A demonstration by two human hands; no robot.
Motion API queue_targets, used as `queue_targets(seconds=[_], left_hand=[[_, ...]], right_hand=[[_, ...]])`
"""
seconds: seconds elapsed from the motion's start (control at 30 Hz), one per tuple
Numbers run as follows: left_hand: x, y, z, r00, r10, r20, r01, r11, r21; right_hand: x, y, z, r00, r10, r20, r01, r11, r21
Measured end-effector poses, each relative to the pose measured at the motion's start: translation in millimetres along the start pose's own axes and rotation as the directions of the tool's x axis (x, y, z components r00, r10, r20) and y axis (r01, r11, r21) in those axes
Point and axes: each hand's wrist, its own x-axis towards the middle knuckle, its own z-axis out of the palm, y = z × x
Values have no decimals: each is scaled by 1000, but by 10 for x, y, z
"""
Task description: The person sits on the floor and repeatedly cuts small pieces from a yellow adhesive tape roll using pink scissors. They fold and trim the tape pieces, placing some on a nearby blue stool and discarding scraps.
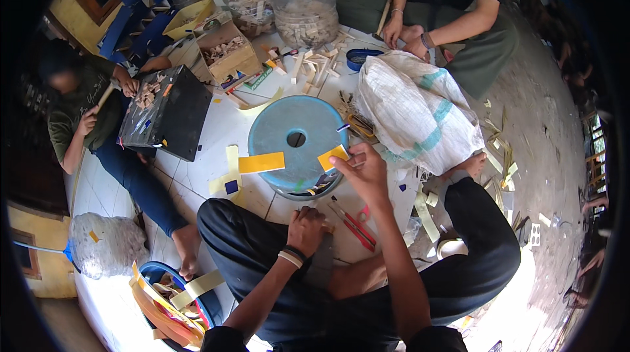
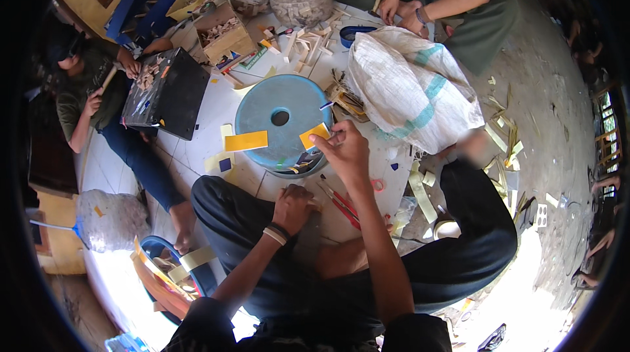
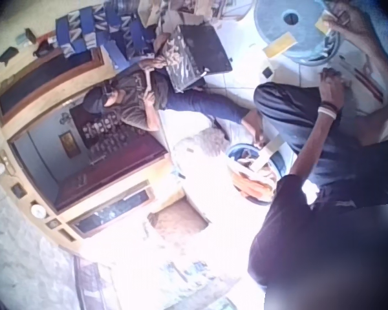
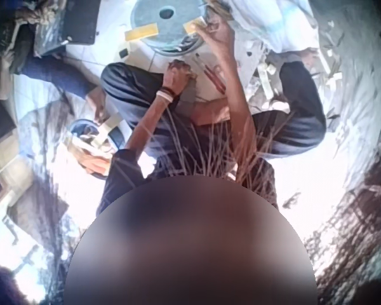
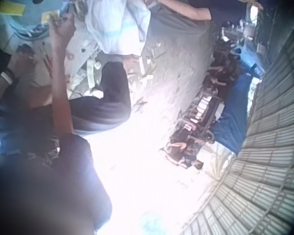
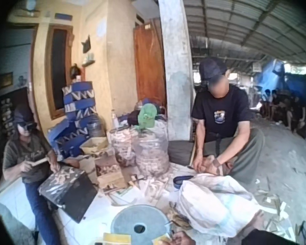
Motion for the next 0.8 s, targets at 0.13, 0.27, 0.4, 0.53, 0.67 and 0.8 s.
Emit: queue_targets(seconds=[0.13, 0.27, 0.4, 0.53, 0.67, 0.8], left_hand=[[-35, -9, -27, 999, 31, -21, -33, 997, -74], [38, 114, -175, 994, 55, -99, -67, 990, -125], [185, 364, -564, 974, -156, -162, 33, 813, -581], [350, 664, -954, 942, -295, -162, -66, 309, -949], [404, 814, -1230, 921, -375, -103, -125, -35, -992], [422, 864, -1308, 925, -380, -19, -105, -207, -973]], right_hand=[[39, 5, 56, 996, 82, -39, -76, 988, 131], [-62, -75, -204, 983, 144, 111, -173, 930, 324], [-215, -334, -452, 953, 109, 282, -223, 883, 413], [-287, -621, -486, 942, 27, 336, -198, 851, 486], [-336, -801, -467, 915, -55, 399, -169, 847, 504], [-362, -854, -443, 922, -71, 380, -143, 850, 507]])
